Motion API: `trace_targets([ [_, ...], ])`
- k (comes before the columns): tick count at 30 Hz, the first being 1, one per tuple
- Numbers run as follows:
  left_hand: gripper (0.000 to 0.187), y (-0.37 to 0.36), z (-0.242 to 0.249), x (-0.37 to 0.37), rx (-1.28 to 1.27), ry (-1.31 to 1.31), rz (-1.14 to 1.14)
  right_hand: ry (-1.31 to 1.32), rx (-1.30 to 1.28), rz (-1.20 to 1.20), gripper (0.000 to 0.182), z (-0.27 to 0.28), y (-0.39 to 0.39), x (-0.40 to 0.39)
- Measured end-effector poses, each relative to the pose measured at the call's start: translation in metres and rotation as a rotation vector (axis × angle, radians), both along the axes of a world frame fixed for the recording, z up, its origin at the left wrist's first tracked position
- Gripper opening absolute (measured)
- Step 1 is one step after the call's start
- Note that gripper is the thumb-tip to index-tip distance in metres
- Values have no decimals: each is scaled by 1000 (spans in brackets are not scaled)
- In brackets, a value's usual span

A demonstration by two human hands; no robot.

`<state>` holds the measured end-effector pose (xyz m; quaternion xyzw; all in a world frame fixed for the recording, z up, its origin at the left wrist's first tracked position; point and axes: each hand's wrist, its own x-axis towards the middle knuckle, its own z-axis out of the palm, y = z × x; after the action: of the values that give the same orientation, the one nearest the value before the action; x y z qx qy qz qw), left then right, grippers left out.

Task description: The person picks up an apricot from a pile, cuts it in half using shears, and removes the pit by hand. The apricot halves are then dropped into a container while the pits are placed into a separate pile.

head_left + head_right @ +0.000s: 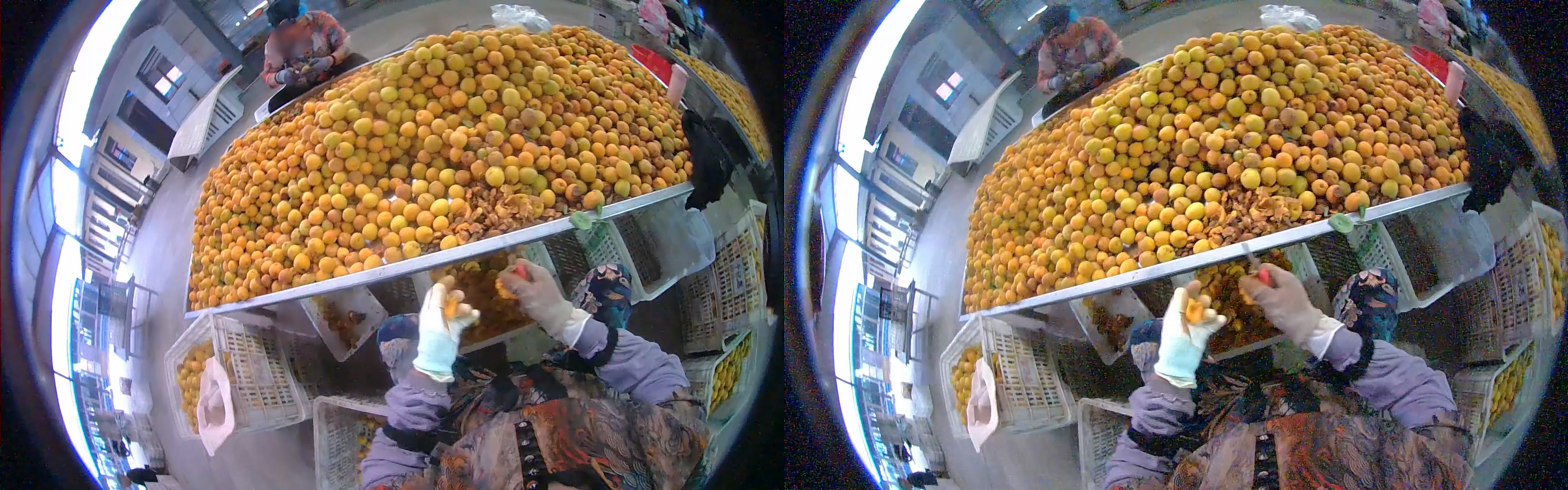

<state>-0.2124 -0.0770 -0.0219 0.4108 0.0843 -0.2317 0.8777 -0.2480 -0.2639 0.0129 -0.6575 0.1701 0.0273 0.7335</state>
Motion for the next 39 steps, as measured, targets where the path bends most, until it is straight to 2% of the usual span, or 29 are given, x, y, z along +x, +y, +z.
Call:
trace_targets([
  [2, 45, -12, -22, 1, -346, 270, -67, -163, -270, 88, 33, 1, 12, 3],
  [3, 51, -21, -22, 0, -315, 308, -42, -193, -424, 185, 38, 5, 13, 4],
  [4, 47, -26, -23, -1, -451, 292, -90, -221, -577, 287, 43, 11, 13, 5],
  [6, 40, -33, -22, -14, 228, -366, -81, -183, -532, 350, 48, 23, 14, 3],
  [8, 37, -31, -50, -6, -73, -227, -114, -88, -488, 362, 34, 27, 12, 5],
  [9, 42, -31, -50, -8, 708, -849, -62, -16, -350, 293, 29, 21, 12, 8],
  [10, 29, -33, -50, -15, 585, -680, -86, -154, -194, 178, 24, 14, 11, 10],
  [12, 23, -37, -47, -3, -124, 213, -101, -89, -93, 131, 21, 18, -1, 20],
  [14, 28, -43, -63, 0, 124, 163, -140, -87, -37, 102, 25, 31, -7, 25],
  [17, 34, -51, -72, 7, 249, 113, -39, -14, -62, 129, 28, 42, -21, 37],
  [19, 42, -47, -74, 13, 734, -191, -47, 41, -50, 123, 27, 40, -29, 44],
  [20, 42, -41, -73, 13, 742, -188, -35, 10, -43, 119, 26, 41, -33, 46],
  [22, 45, -25, -34, 8, 788, -459, -95, -22, -40, 117, 25, 35, -40, 53],
  [23, 39, -16, -10, 11, 785, -520, -80, -20, -29, 124, 25, 33, -42, 57],
  [25, 30, 11, 11, 30, 1134, -771, 87, -6, -24, 129, 23, 29, -46, 62],
  [27, 27, 43, 8, 61, 1103, -717, 282, -4, -11, 157, 23, 22, -46, 65],
  [28, 27, 56, 14, 77, 1208, -805, 344, -9, -11, 181, 23, 20, -45, 67],
  [29, 31, 65, 18, 91, 1270, -704, 360, -12, 0, 182, 23, 17, -44, 68],
  [30, 34, 89, 1, 113, 1524, -846, 326, -8, 20, 210, 23, 13, -44, 70],
  [32, 33, 93, 16, 126, 1858, -832, 218, -3, 47, 236, 23, 3, -43, 71],
  [33, 35, 97, 16, 136, 1900, -792, 106, 33, 80, 237, 23, -3, -43, 71],
  [34, 35, 96, 12, 142, 1907, -797, 93, 73, 116, 236, 23, -8, -42, 72],
  [36, 41, 91, 8, 153, 2166, -713, -230, 74, 130, 253, 22, -6, -45, 71],
  [39, 46, 76, 11, 166, 2107, -644, -339, 110, 177, 302, 20, -3, -49, 72],
])
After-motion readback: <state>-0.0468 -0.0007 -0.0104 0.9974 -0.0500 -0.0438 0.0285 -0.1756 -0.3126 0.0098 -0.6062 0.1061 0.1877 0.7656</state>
